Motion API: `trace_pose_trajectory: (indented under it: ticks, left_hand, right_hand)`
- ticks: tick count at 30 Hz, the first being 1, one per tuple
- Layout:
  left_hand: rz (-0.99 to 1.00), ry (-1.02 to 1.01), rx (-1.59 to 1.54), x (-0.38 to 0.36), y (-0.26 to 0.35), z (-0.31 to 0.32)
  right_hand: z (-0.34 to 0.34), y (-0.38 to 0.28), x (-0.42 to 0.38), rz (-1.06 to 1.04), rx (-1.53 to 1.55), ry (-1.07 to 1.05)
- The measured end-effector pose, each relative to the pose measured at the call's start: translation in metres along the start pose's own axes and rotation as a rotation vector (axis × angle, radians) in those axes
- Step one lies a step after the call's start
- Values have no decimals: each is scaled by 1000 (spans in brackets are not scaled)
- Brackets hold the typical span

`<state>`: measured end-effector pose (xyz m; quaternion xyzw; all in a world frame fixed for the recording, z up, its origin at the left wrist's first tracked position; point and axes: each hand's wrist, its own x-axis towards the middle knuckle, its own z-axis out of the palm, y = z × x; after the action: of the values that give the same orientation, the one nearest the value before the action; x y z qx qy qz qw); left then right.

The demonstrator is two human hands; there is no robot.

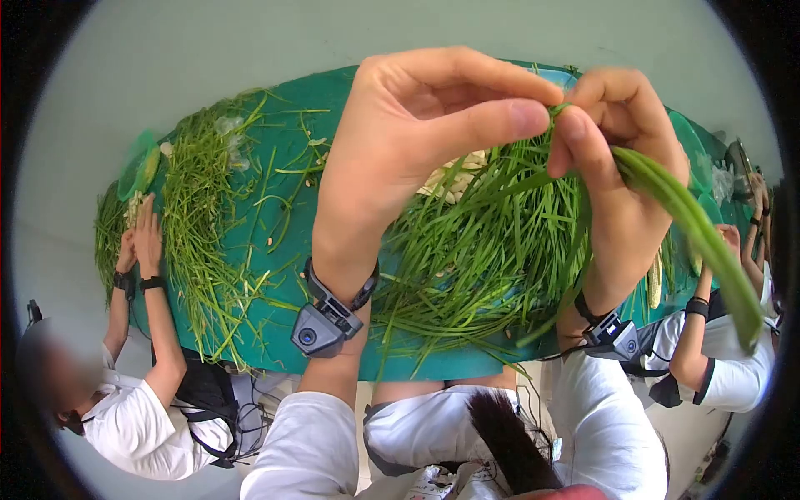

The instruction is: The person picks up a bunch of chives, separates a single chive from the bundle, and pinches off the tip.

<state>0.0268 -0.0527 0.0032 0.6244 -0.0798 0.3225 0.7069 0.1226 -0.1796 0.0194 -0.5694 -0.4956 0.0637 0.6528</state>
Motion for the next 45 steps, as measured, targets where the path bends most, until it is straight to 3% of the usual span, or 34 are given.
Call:
trace_pose_trajectory:
  ticks: [4,7,11,17,23,28,32,34,40,45]
  left_hand:
    - [-62,-14,-16,2,-1,3]
    - [-135,-87,-73,3,-2,2]
    - [-74,-113,-41,3,-1,5]
    - [-86,6,-43,0,3,1]
    - [28,-52,112,-2,5,3]
    - [126,102,192,-9,16,13]
    - [100,96,241,0,2,9]
    - [199,161,294,2,-2,11]
    - [294,211,452,-2,4,16]
    - [371,138,444,1,0,13]
  right_hand:
    - [3,8,-1,-79,127,-34]
    - [3,6,0,-109,57,18]
    - [-2,6,2,-123,11,12]
    - [-4,7,0,-90,-15,-11]
    - [-5,0,-2,-77,73,-59]
    - [2,-16,-8,-48,-9,-37]
    - [-2,0,-1,32,12,-42]
    - [-4,6,2,-78,-86,-52]
    - [-4,3,0,-38,-4,3]
    - [-4,0,-1,6,-4,38]
